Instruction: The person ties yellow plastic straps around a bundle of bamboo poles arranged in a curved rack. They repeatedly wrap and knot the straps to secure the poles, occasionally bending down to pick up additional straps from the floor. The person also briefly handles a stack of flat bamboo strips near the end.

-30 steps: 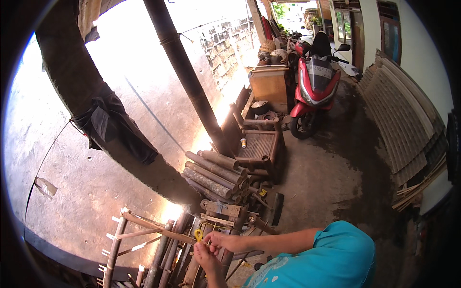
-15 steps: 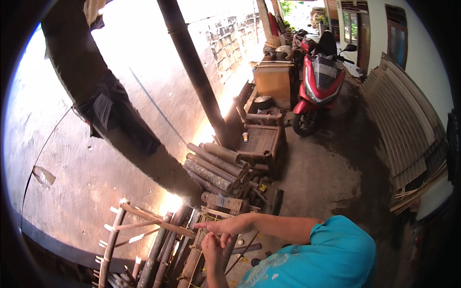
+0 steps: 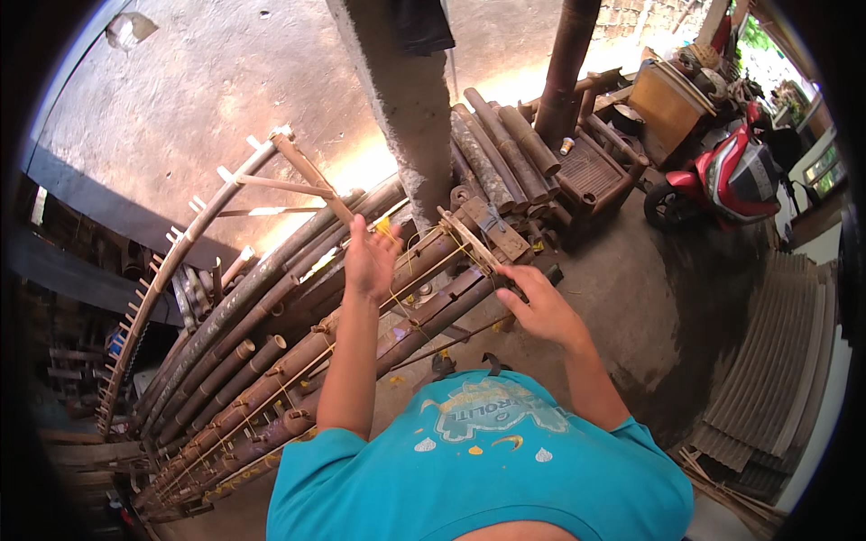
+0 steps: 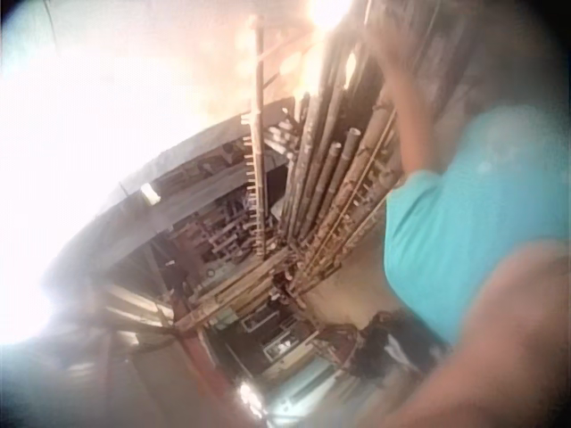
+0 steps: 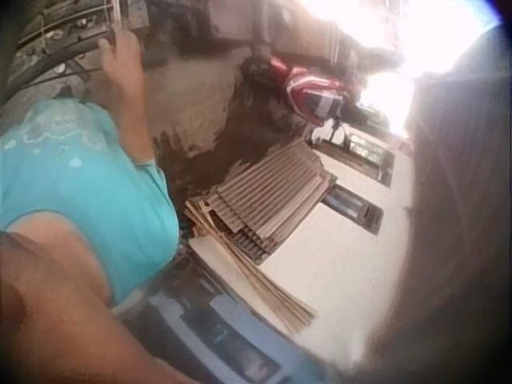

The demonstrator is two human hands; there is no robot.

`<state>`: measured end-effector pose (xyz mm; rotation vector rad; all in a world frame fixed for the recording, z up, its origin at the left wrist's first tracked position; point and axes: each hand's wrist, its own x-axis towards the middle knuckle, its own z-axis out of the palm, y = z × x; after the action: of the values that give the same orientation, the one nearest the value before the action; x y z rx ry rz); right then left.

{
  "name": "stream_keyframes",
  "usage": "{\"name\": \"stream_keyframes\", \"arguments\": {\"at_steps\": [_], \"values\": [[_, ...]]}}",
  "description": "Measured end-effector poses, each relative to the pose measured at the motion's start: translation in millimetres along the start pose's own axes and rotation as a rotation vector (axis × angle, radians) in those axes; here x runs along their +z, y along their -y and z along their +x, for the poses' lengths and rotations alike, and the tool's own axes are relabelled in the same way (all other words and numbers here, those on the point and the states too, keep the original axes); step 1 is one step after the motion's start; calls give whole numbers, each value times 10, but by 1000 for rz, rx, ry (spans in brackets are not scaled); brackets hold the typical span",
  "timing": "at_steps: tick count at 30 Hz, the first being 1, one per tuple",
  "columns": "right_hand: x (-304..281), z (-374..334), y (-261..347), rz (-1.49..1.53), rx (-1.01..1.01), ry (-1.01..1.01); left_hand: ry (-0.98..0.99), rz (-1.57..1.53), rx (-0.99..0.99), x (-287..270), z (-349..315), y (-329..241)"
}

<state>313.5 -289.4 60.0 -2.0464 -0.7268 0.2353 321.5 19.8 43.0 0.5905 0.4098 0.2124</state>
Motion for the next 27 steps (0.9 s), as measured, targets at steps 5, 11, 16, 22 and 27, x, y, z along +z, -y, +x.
{"name": "stream_keyframes", "arguments": {"at_steps": [5, 11, 16, 22, 27], "values": [[313, -389, -314, -76, 168, 299, 50, 316, 283, -302, 93, -259], [593, -683, -428, -128, 253, 507, -12, 343, 136, -550, -407, 150], [513, -485, -1020, -222, 216, 542, -260, 337, 229, -665, -1221, 582], [571, -121, -1841, 126, 346, 695, -556, 266, 400, -998, -2276, 1366], [992, -21, -2030, 554, 397, 587, -750, 225, 406, -765, -3260, 2082]]}}
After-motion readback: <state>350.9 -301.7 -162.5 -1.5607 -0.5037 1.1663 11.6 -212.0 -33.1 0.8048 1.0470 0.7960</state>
